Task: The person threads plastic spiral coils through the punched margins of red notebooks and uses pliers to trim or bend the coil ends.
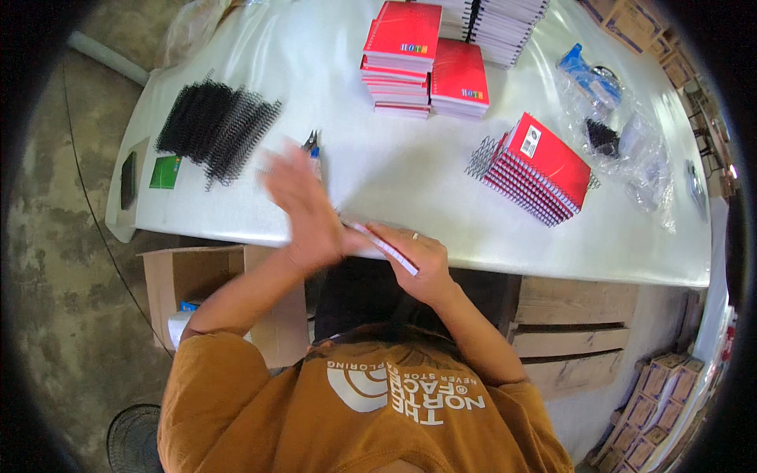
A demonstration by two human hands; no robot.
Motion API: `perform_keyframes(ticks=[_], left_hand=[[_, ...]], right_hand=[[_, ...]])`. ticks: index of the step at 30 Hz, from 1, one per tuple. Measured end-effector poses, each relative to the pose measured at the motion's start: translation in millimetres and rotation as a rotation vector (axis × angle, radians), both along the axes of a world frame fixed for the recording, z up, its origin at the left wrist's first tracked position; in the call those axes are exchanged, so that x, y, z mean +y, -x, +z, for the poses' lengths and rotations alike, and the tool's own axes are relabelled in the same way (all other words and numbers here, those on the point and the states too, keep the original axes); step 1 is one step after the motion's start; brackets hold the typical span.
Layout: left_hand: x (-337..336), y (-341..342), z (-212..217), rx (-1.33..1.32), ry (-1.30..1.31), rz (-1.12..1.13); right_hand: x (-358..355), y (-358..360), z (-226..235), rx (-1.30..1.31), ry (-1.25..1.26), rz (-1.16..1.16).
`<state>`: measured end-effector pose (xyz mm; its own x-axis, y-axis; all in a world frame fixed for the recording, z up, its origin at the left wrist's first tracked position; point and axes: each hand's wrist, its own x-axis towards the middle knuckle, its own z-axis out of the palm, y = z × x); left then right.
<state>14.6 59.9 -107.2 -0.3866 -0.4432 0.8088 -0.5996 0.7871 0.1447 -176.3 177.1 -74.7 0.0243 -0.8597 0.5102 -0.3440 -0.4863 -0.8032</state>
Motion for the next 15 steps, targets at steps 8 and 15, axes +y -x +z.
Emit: perform_keyframes(ticks=[8,15], left_hand=[[16,13,82,-0.347,-0.078,-0.135],[0,35,91,-0.115,0.193,-0.126]], right_hand=[[-3,9,16,-0.253,-0.233,0.056],[-3,12,3,-0.096,-0.172,0.051]])
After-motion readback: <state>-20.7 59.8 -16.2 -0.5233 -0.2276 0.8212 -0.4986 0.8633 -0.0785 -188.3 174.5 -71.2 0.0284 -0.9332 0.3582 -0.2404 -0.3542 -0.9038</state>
